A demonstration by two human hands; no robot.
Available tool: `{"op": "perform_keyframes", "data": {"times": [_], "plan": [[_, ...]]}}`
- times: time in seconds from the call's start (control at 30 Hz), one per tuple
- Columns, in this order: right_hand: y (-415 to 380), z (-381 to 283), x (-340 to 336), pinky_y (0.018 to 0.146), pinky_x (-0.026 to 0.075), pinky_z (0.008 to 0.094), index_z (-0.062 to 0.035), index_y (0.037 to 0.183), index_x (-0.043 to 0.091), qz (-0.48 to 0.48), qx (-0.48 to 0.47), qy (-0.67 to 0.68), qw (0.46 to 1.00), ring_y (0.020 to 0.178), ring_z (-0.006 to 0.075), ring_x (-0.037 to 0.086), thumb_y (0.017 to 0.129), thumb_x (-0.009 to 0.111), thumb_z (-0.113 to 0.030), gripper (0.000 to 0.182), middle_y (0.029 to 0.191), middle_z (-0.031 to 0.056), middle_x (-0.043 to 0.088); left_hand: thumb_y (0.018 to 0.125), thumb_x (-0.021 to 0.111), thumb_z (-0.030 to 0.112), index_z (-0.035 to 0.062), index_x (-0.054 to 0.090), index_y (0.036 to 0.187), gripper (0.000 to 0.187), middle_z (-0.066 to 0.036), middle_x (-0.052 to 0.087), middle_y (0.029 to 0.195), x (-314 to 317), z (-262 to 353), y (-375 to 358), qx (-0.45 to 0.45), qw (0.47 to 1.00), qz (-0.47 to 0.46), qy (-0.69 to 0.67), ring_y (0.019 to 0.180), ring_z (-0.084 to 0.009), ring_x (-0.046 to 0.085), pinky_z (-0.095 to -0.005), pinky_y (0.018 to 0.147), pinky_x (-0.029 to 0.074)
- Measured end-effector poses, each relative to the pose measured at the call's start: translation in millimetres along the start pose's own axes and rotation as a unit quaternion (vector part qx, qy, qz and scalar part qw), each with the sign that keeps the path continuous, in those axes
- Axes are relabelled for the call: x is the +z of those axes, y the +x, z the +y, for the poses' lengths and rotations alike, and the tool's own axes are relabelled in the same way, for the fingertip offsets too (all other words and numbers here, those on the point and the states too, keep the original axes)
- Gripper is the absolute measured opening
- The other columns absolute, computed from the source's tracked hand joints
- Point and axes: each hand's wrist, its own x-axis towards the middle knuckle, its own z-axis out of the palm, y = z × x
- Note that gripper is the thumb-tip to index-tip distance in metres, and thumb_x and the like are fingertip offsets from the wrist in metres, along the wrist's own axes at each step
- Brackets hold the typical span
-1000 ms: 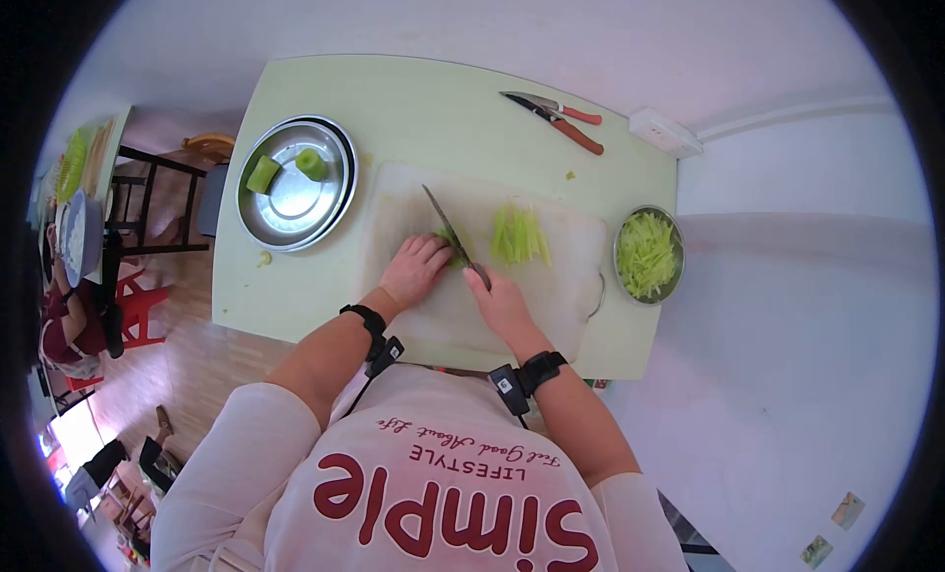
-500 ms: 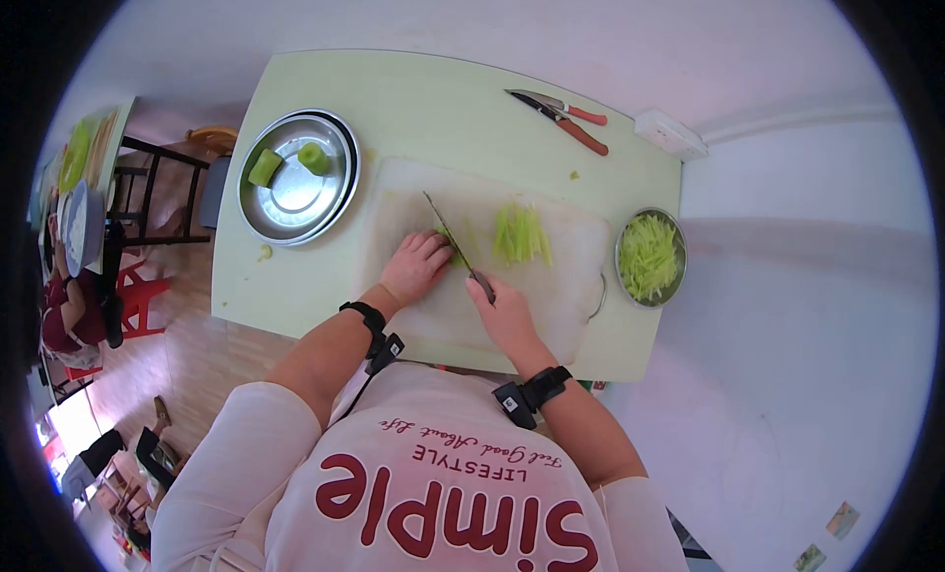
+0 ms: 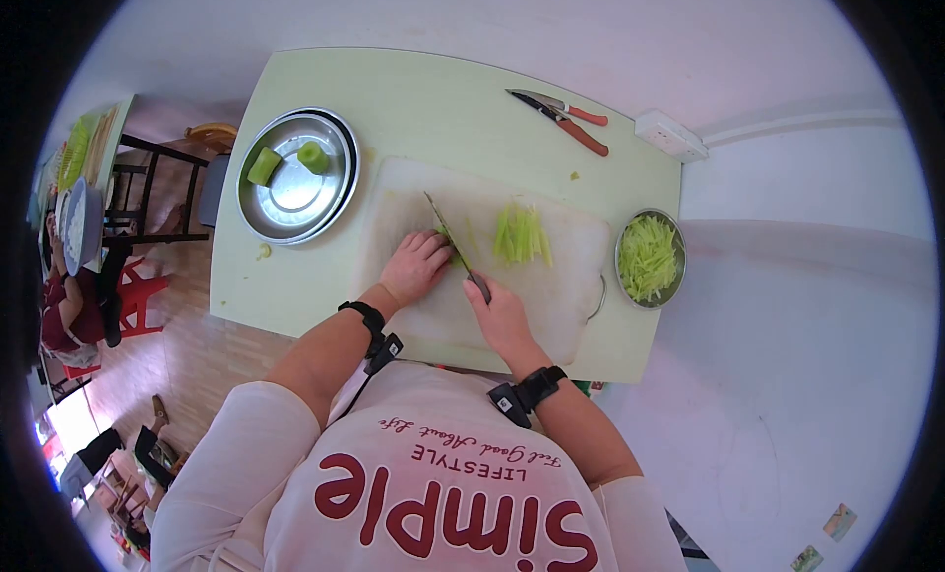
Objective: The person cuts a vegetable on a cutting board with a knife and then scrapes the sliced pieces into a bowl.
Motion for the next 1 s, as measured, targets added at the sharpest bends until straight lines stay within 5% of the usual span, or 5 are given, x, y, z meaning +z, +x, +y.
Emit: {"op": "perform_keyframes", "data": {"times": [0.63,0.9,1.0], "plan": [[5.8,5.2,3.8,0.077,0.05,0.0395,-0.0006,0.116,0.061,0.014,-0.019,0.008,1.0,0.087,0.0372,0.065,0.094,0.053,-0.039,0.045,0.092,0.0234,0.066,0.077,0.064,0.014,0.0068,0.059,0.106,0.03,-0.009,0.055,0.111,5.3,-1.9,-1.2,-0.021,0.998,0.027,-0.046,0.111,-0.0279,0.051,-0.0402,0.096,0.042],[10.8,19.9,8.5,0.074,0.05,0.0361,0.0005,0.113,0.062,-0.025,0.104,0.073,0.992,0.08,0.0315,0.065,0.093,0.054,-0.042,0.047,0.085,0.0207,0.066,0.077,0.063,0.011,0.0056,0.058,0.106,0.03,-0.01,0.055,0.111,3.3,-2.9,-1.8,-0.012,1.0,0.014,-0.025,0.111,-0.0286,0.05,-0.0398,0.096,0.042],[5.5,15.1,7.3,0.076,0.05,0.0359,0.0004,0.114,0.062,-0.008,0.054,0.075,0.996,0.082,0.0321,0.066,0.093,0.054,-0.041,0.047,0.088,0.0212,0.066,0.078,0.063,0.012,0.0056,0.058,0.106,0.03,-0.01,0.055,0.112,3.4,-1.9,-1.1,-0.015,1.0,0.016,-0.02,0.112,-0.0285,0.05,-0.0399,0.096,0.042]]}}
